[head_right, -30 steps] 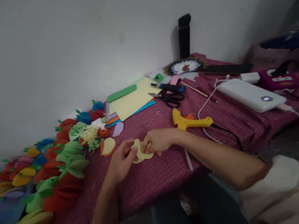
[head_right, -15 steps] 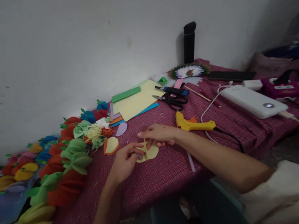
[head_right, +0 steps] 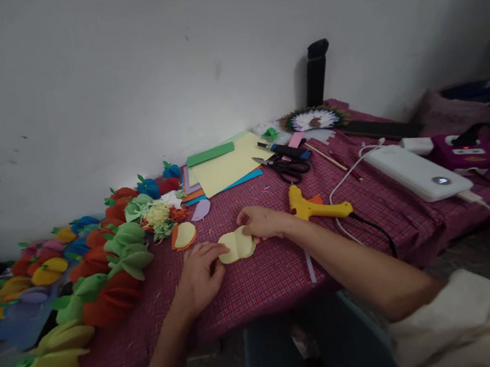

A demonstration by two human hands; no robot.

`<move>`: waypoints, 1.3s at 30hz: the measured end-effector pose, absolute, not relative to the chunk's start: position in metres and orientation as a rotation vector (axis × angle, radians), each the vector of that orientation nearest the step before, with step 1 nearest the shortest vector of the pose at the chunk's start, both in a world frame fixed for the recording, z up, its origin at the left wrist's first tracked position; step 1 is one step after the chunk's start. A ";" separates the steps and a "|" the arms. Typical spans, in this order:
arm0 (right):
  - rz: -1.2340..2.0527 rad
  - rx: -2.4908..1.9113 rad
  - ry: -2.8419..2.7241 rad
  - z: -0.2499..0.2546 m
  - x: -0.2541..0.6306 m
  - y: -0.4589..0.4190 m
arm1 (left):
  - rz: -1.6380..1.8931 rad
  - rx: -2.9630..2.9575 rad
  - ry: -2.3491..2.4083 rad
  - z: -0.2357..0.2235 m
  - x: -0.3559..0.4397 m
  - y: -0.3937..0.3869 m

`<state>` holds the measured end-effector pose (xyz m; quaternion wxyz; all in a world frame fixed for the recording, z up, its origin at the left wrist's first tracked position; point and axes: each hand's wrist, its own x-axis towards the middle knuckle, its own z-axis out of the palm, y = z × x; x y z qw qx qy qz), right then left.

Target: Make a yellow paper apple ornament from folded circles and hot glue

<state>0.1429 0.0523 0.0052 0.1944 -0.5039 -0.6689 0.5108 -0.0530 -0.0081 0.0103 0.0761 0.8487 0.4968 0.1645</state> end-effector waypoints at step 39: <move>0.173 -1.033 -2.691 -0.007 0.160 -0.009 | 0.309 2.779 1.506 0.005 -0.039 -0.054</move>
